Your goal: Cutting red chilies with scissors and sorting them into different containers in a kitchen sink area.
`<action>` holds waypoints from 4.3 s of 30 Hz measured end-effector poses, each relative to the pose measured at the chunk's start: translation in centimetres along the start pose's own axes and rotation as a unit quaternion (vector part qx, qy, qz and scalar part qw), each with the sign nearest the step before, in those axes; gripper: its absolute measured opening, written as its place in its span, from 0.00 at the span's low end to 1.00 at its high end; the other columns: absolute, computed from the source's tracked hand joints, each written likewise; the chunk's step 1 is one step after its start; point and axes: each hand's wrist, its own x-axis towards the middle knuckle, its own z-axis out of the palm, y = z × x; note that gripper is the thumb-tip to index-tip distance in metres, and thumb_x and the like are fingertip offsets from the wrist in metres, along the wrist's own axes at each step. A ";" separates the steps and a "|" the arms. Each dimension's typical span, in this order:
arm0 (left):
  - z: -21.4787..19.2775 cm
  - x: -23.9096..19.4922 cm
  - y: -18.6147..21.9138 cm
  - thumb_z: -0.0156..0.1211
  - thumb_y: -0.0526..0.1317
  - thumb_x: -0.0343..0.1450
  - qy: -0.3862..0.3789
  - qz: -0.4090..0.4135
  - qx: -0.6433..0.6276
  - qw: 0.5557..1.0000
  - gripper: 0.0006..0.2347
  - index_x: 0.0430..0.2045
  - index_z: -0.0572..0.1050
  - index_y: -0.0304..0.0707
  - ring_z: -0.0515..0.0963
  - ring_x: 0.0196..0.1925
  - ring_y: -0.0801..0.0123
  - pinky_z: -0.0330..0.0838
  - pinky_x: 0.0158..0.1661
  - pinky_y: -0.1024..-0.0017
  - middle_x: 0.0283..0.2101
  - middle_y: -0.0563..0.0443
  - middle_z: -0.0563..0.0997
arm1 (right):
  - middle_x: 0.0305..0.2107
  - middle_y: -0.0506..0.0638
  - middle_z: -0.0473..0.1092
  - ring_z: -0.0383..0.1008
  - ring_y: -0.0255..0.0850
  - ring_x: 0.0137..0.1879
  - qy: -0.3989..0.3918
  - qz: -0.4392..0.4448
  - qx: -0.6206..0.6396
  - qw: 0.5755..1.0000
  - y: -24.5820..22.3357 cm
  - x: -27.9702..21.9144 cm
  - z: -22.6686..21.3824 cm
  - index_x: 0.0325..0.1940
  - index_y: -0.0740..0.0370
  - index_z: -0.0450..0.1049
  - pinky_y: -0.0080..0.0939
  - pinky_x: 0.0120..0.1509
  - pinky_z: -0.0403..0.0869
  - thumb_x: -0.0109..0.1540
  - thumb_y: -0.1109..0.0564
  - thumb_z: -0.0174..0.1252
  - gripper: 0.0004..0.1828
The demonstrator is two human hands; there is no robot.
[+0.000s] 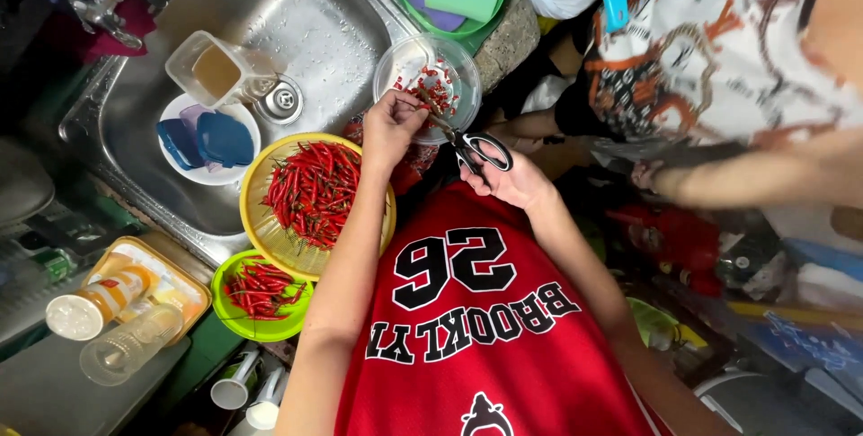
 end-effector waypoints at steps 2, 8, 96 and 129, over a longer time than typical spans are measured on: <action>0.2 -0.1 -0.1 0.74 0.33 0.65 -0.010 -0.002 0.007 1.000 0.08 0.33 0.81 0.40 0.82 0.32 0.83 0.80 0.41 0.78 0.31 0.53 0.83 | 0.35 0.59 0.75 0.66 0.39 0.31 -0.006 -0.005 -0.005 1.000 0.0 0.0 -0.1 0.44 0.57 0.71 0.32 0.28 0.62 0.65 0.41 0.57 0.17; -0.1 -0.4 0.1 0.75 0.35 0.65 -0.043 -0.001 0.039 0.998 0.07 0.33 0.83 0.38 0.82 0.28 0.79 0.79 0.36 0.77 0.29 0.49 0.85 | 0.35 0.59 0.75 0.67 0.38 0.32 -0.014 -0.011 -0.037 0.999 -1.9 -0.9 1.6 0.44 0.58 0.70 0.31 0.30 0.63 0.66 0.42 0.56 0.17; -10.2 -12.9 -10.9 0.59 0.41 0.70 0.198 0.055 0.451 0.869 0.04 0.33 0.81 0.51 0.80 0.43 0.59 0.81 0.37 0.60 0.38 0.56 0.76 | 0.35 0.66 0.75 0.68 0.43 0.32 0.007 -0.028 -0.173 0.985 -5.3 -1.0 -2.8 0.47 0.55 0.71 0.34 0.30 0.62 0.67 0.48 0.57 0.11; -2.2 -12.2 -2.2 0.69 0.42 0.65 0.438 -0.148 0.068 0.884 0.09 0.33 0.81 0.40 0.78 0.53 0.42 0.72 0.54 0.49 0.41 0.39 0.80 | 0.35 0.69 0.74 0.67 0.44 0.31 -0.087 0.062 -0.216 0.971 -12.1 3.8 -3.9 0.46 0.57 0.66 0.36 0.30 0.63 0.67 0.52 0.56 0.09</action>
